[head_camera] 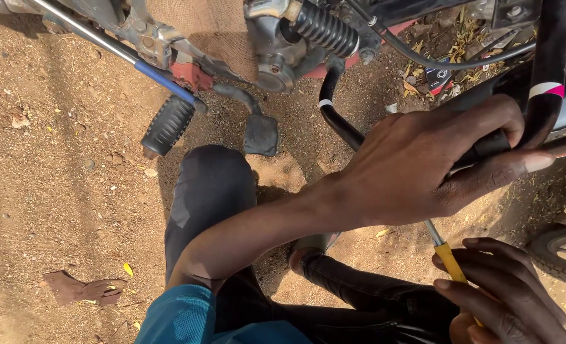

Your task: The recorder is repairing or cleaning a motorcycle engine using a screwdriver and a cloth.

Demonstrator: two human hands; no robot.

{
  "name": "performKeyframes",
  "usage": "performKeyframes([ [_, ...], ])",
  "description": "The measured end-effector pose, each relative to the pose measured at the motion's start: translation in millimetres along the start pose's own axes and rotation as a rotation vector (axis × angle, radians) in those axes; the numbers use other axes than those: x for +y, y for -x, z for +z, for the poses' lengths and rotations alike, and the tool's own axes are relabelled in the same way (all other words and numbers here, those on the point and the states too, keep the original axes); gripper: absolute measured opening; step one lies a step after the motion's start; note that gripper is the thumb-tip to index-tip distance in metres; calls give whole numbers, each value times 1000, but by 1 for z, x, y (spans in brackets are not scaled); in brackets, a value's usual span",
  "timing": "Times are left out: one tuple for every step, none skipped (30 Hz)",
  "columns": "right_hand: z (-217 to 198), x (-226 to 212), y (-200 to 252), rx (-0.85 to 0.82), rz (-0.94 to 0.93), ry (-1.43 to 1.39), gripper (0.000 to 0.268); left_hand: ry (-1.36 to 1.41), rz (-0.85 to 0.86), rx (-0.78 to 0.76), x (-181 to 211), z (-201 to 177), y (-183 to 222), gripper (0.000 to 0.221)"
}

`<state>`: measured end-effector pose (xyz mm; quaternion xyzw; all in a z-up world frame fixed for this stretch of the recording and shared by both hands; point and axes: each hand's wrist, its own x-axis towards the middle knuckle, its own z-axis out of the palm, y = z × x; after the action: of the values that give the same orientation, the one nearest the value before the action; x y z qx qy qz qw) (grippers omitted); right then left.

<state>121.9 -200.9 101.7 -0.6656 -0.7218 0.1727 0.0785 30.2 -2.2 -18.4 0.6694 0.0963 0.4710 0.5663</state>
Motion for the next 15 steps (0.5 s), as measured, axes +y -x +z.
performKeyframes([
  [2,-1,2,3,4,-3,37,0,-1,-6,1,-1,-1,42],
  [4,-3,3,24,7,26,37,22,12,8,2,-2,-1,42],
  [6,-5,5,45,11,55,37,43,26,22,3,-3,-1,42],
  [8,0,9,47,14,53,37,44,24,18,2,-3,0,42],
  [9,5,14,19,-32,170,36,39,8,7,1,-2,2,38],
  [9,10,17,-10,-80,289,35,35,-6,-2,1,-2,2,35],
  [9,14,19,-9,-78,289,35,36,-5,-4,0,0,2,35],
  [10,19,22,-59,-105,320,37,40,13,37,-1,2,3,35],
  [11,23,24,-110,-133,351,39,44,31,78,-2,5,4,35],
  [14,13,16,-109,-133,352,39,45,32,78,-2,2,3,35],
  [16,4,7,-35,-46,193,36,70,22,70,-3,0,1,34],
  [18,-6,-1,38,41,35,33,98,13,62,-3,-2,0,33],
  [20,-2,0,38,42,37,33,99,15,61,-1,-4,-1,33],
  [21,2,1,153,94,-154,32,163,-12,59,1,-6,-2,34],
  [22,6,2,268,144,-345,31,227,-40,56,4,-9,-3,34],
])
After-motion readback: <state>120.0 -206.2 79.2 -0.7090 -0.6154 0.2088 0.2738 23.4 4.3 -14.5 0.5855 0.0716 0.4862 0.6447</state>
